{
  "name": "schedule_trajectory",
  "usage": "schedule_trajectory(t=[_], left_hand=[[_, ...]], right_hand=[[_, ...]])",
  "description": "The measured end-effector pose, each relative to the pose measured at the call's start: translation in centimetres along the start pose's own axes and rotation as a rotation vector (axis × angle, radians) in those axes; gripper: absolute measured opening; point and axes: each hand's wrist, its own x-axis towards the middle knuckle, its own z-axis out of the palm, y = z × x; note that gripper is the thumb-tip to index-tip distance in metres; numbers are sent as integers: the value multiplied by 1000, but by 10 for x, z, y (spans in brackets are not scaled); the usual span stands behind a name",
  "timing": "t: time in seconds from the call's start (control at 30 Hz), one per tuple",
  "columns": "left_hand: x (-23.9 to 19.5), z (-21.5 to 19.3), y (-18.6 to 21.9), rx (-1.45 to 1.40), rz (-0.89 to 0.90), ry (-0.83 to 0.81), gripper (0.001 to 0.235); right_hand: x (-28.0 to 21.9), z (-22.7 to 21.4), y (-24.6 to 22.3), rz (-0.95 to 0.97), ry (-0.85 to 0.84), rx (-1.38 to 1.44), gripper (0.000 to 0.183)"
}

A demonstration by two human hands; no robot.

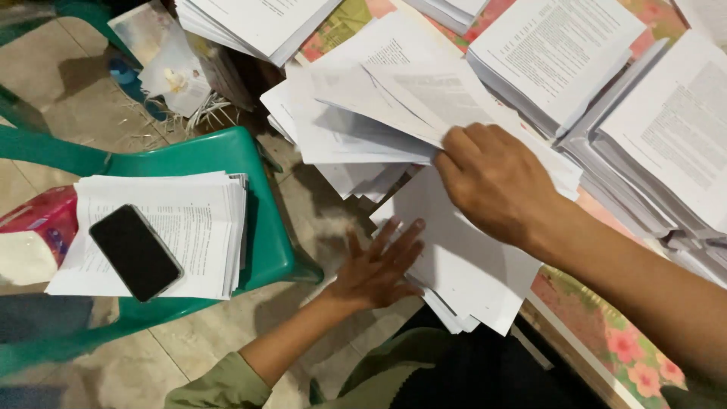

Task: Sorting and organizing multiple stacks of printed documents on a table.

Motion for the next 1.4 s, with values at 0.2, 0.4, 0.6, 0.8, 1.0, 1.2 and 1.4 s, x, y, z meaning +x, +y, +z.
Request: schedule_trajectory(t=[0.2,0.4,0.6,0.8,1.0,1.2,1.4], left_hand=[[20,-16,-9,-56,-295,-160,69],[34,-7,-8,63,-329,-352,57],[55,-5,-6,-1325,-1105,-770,28],[103,-25,3,-1519,-1475,-794,94],[83,16,50,-1616,-1469,-829,58],[73,22,141,-1270,-976,-975,71],[118,-6,190,-1298,-250,-859,63]], right_hand=[[-65,-67,-14,118,-117,64,31],[-148,-87,-34,258,-272,64,26],[-207,-65,-77,499,-300,197,15],[-234,-79,-58,521,-338,1424,77],[-337,27,-64,1356,-345,699,60],[-324,-24,-90,1832,-165,953,53],[-368,-95,-65,1994,344,923,29]])
